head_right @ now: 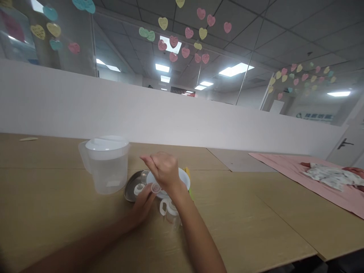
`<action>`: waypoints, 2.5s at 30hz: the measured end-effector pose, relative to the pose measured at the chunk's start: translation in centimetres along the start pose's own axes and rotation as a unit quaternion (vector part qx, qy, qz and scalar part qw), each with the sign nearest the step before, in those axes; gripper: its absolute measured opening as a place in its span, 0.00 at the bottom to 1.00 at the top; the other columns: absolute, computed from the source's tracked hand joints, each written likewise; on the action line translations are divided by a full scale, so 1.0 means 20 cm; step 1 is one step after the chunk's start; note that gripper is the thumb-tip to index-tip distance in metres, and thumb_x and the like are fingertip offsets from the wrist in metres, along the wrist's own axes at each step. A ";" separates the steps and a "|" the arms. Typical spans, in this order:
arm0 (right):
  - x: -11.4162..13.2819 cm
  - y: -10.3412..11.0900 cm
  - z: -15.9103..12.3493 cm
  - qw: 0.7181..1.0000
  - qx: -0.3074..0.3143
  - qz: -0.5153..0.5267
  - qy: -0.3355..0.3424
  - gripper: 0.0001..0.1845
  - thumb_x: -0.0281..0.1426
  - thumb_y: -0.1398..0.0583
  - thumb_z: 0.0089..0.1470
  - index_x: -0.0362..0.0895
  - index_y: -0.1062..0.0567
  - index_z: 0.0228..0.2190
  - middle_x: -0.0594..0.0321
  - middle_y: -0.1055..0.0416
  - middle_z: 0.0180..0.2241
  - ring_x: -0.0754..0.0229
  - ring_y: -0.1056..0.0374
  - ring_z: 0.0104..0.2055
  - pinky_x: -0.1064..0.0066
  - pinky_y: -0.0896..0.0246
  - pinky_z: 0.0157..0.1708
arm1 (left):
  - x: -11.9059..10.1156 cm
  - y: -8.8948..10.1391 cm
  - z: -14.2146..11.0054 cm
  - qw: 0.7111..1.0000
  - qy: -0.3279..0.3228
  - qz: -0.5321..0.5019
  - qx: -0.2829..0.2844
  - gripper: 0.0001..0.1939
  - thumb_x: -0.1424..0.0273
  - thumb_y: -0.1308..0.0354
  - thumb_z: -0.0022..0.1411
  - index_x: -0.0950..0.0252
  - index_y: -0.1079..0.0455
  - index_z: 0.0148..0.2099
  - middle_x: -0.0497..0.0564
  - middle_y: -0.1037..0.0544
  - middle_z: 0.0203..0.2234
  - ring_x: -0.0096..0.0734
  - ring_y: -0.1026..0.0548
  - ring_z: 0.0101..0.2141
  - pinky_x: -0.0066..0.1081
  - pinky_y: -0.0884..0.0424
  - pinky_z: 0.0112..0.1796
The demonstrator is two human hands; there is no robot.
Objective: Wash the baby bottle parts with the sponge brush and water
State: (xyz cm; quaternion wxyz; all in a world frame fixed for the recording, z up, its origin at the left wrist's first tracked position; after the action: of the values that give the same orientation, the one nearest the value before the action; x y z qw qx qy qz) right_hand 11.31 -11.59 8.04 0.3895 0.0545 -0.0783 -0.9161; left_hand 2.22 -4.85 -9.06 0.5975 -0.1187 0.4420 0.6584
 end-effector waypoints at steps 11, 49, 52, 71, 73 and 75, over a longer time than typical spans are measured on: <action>-0.03 -0.05 -0.05 1.000 0.022 0.003 -0.004 0.29 0.37 0.53 0.63 0.44 0.44 0.12 0.71 0.49 0.11 0.71 0.51 0.15 0.74 0.57 0.20 | -0.02 0.01 0.00 1.000 -0.008 -0.013 0.006 0.14 0.64 0.59 0.65 0.63 0.35 0.36 0.55 0.26 0.37 0.40 0.30 0.42 0.39 0.33 0.47; -0.03 -0.04 -0.08 0.987 -0.031 -0.141 0.069 0.26 0.31 0.52 0.64 0.45 0.44 0.13 0.70 0.47 0.12 0.69 0.50 0.16 0.73 0.56 0.20 | -0.03 0.00 0.00 0.998 -0.055 0.014 0.004 0.12 0.67 0.60 0.65 0.62 0.38 0.32 0.50 0.29 0.30 0.34 0.33 0.36 0.37 0.35 0.43; -0.02 -0.05 -0.08 0.988 -0.016 -0.136 0.065 0.26 0.31 0.52 0.64 0.45 0.44 0.13 0.70 0.47 0.12 0.70 0.50 0.16 0.73 0.57 0.20 | -0.03 0.00 0.00 0.999 -0.038 0.010 0.010 0.12 0.67 0.60 0.65 0.62 0.39 0.31 0.50 0.29 0.30 0.35 0.33 0.37 0.38 0.35 0.44; 0.04 -0.08 -0.08 0.991 0.043 -0.103 0.076 0.26 0.30 0.53 0.64 0.44 0.42 0.13 0.69 0.45 0.12 0.70 0.48 0.17 0.74 0.55 0.21 | 0.00 -0.02 0.01 0.999 -0.016 -0.030 0.008 0.12 0.69 0.56 0.64 0.62 0.31 0.37 0.52 0.24 0.38 0.38 0.30 0.43 0.39 0.36 0.49; 0.05 -0.09 -0.08 0.990 0.048 -0.102 0.079 0.27 0.30 0.53 0.64 0.44 0.42 0.13 0.69 0.45 0.12 0.70 0.49 0.17 0.74 0.55 0.21 | 0.00 -0.02 0.01 0.999 -0.010 -0.029 0.008 0.12 0.69 0.56 0.63 0.62 0.31 0.38 0.53 0.24 0.38 0.38 0.30 0.43 0.39 0.35 0.49; 0.05 -0.09 -0.09 0.991 0.053 -0.100 0.075 0.27 0.30 0.54 0.64 0.44 0.42 0.13 0.69 0.45 0.12 0.70 0.48 0.17 0.74 0.55 0.21 | -0.01 -0.02 0.01 1.000 -0.006 -0.030 0.008 0.12 0.69 0.56 0.63 0.63 0.31 0.39 0.53 0.24 0.39 0.39 0.30 0.43 0.40 0.35 0.48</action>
State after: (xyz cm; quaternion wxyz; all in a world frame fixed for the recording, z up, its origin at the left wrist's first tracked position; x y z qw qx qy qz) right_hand 9.60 -11.20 5.97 0.2970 0.1513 -0.0918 -0.9383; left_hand 2.73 -4.79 -9.02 0.6205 -0.1226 0.4401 0.6374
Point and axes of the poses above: each hand's wrist, its own z-axis towards the middle knuckle, its own y-axis out of the back of the hand, x = y × z, the point moved 2 cm from there along z, towards the middle knuckle
